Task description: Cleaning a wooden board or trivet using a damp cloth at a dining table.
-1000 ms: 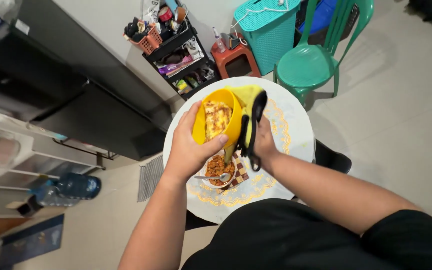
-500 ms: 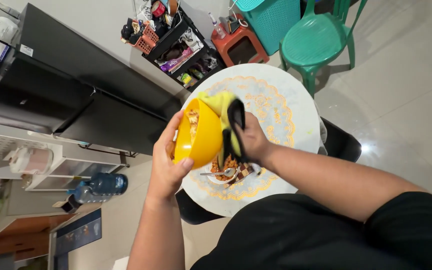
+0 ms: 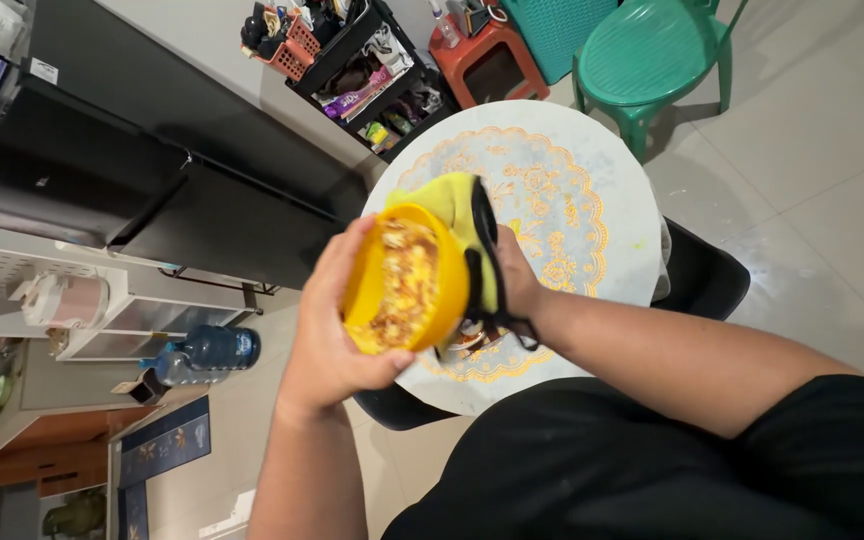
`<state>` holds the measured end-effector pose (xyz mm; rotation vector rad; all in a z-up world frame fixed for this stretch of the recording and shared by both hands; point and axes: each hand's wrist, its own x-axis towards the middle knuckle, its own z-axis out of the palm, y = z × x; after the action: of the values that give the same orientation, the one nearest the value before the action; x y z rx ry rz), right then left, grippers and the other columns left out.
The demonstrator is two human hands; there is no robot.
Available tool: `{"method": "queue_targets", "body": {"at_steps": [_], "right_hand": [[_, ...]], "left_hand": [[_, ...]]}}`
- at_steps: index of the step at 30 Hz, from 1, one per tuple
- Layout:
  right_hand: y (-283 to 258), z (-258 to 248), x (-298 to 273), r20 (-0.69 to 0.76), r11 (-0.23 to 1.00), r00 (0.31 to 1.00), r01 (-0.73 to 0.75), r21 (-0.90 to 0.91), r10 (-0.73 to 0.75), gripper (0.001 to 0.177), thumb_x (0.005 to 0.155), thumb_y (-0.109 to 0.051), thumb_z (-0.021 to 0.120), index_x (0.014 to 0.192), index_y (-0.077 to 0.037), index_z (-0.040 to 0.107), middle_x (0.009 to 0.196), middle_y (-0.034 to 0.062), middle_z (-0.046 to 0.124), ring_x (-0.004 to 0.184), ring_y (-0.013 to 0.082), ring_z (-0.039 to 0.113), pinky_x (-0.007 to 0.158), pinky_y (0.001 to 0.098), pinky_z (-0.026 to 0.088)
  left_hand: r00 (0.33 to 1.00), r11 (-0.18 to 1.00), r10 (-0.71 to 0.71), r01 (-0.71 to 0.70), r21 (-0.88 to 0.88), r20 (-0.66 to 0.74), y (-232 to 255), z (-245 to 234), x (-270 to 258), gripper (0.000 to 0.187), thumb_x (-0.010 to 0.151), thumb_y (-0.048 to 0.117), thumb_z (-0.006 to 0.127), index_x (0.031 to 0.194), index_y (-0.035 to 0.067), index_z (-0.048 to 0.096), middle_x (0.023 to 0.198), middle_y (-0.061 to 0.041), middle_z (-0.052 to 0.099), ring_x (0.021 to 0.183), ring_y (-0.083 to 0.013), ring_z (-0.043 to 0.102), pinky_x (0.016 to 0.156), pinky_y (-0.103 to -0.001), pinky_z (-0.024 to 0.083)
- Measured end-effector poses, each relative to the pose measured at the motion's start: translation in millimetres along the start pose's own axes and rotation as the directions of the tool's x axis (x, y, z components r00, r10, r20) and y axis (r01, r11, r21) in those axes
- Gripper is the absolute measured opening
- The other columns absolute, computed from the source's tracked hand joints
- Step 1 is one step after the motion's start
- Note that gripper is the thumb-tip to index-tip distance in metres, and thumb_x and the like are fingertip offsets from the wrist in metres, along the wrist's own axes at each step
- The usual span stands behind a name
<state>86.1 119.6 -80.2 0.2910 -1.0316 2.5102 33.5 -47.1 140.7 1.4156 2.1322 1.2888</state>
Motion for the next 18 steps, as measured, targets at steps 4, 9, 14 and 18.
{"method": "queue_targets", "body": {"at_steps": [4,9,14,18], "right_hand": [[-22.8,18.1,-5.5,0.316,0.606,0.939,-0.172,0.777,-0.138,0.034,0.128,-0.005,0.045,0.142,0.025,0.05,0.124,0.0411,0.065,0.106,0.0423,0.07,0.086,0.0451,0.059],[-19.4,23.2,-7.7,-0.086,0.963,0.959,0.27,0.007,-0.268,0.047,0.115,-0.023,0.057,0.153,0.003,0.046,0.141,0.0169,0.062,0.126,0.0253,0.065,0.108,0.0397,0.055],[-64.6,73.9,7.6,0.022,0.8,0.89,0.421,-0.427,-0.456,0.059,0.113,-0.022,0.059,0.164,-0.004,0.034,0.161,0.0148,0.042,0.143,0.0244,0.05,0.123,0.038,0.042],[-75.4,70.7,9.6,0.417,0.424,0.736,0.659,-0.621,-0.533,0.05,0.107,-0.025,0.058,0.155,-0.014,0.047,0.174,0.0158,0.018,0.161,0.0366,0.031,0.133,0.0424,0.029]], "left_hand": [[0.996,0.995,0.079,-0.082,0.056,0.042,0.7,-1.7,6.4,0.115,0.065,0.051,0.088,0.156,-0.004,0.043,0.144,-0.015,0.056,0.138,-0.0225,0.059,0.122,-0.032,0.043],[0.958,0.882,-0.271,0.21,-0.423,-0.089,-8.2,6.5,8.6,0.14,0.059,0.044,0.099,0.166,0.004,0.018,0.138,-0.018,0.047,0.115,-0.0348,0.065,0.088,-0.047,0.059],[0.966,0.841,-0.205,0.092,-0.533,-0.157,-3.3,21.2,9.0,0.134,0.075,0.047,0.095,0.168,0.005,0.009,0.156,-0.012,0.045,0.143,-0.0252,0.053,0.12,-0.037,0.045],[0.956,0.873,-0.153,0.012,-0.488,-0.251,-7.6,19.6,14.0,0.128,0.076,0.037,0.095,0.17,0.001,0.016,0.148,-0.015,0.046,0.139,-0.0275,0.056,0.119,-0.04,0.048]]}}
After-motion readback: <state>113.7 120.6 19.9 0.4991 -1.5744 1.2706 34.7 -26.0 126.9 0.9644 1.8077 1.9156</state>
